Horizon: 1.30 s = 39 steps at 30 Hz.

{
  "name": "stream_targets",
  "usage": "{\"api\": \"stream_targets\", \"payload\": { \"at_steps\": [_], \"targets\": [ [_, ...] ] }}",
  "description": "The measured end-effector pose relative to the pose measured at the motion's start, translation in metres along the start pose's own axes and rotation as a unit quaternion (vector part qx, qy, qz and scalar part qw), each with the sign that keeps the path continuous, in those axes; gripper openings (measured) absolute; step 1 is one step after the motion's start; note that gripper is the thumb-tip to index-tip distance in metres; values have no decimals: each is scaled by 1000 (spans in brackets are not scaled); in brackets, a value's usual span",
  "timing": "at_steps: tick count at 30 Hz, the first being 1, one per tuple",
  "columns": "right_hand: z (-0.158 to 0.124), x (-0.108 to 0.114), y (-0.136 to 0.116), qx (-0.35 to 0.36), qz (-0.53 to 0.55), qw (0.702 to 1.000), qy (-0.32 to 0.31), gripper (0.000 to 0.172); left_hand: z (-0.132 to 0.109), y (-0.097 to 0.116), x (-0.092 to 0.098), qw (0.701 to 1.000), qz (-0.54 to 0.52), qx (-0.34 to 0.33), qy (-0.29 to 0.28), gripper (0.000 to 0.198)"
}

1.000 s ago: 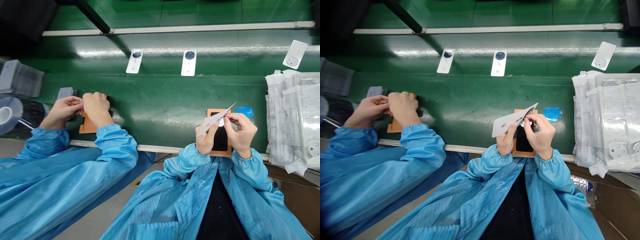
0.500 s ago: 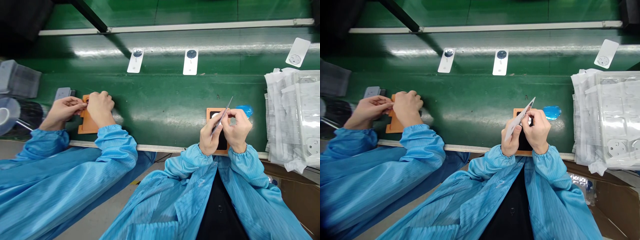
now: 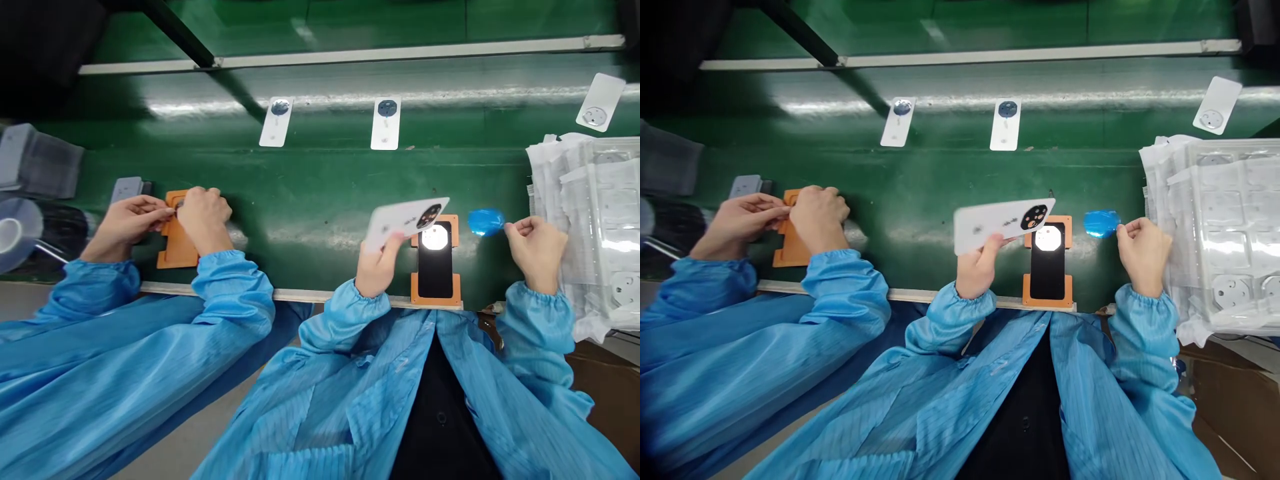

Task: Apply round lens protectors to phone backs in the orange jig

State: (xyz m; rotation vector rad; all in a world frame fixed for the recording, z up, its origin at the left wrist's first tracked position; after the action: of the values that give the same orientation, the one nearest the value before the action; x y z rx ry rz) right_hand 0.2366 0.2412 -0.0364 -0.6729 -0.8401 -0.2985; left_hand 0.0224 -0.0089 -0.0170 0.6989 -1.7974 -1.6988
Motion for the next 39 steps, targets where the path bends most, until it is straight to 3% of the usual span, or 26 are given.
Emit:
{"api": "stream_targets", "payload": {
  "at_steps": [3, 4, 7, 9, 14, 20, 26, 33, 39],
  "targets": [
    [-12, 25, -45, 55, 50, 997, -10, 6, -14, 13, -3, 958, 192, -168, -129, 39],
    [-16, 31, -62, 99, 70, 992, -24, 11, -16, 13, -5, 934, 246, -209, -151, 41],
    [-32, 34, -97, 251, 104, 958, -91, 33, -18, 2, -12, 870, 381, -273, -151, 43],
    [-42, 26, -104, 309, 107, 935, -138, 45, -16, -10, -16, 842, 432, -291, -141, 42],
    [-59, 6, -97, 334, 90, 924, -165, 57, -11, -25, -18, 826, 450, -308, -138, 39],
    [-57, -2, -93, 367, 43, 913, -171, 47, -8, -31, -17, 816, 491, -271, -141, 31],
    [-46, -13, -92, 377, 10, 888, -261, 47, -4, -36, -24, 796, 542, -253, -93, 19],
    [-48, -24, -97, 365, -20, 885, -287, 58, -8, -36, -21, 793, 551, -225, -132, 25],
    [-63, -14, -96, 370, -14, 878, -304, 74, -25, -31, -18, 778, 576, -195, -161, 36]
  ]
}}
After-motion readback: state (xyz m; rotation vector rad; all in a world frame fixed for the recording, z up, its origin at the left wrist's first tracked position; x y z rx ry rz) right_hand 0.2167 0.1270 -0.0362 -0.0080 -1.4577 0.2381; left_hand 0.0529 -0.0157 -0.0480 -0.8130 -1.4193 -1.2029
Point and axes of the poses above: each hand's wrist, its own z-axis towards the middle knuckle, its own x-axis out of the back of the hand, y = z × x, the point moved 1 cm from there along z, towards the middle knuckle, and after that the axes turned 15 degrees about x, right-handed, at the moved point
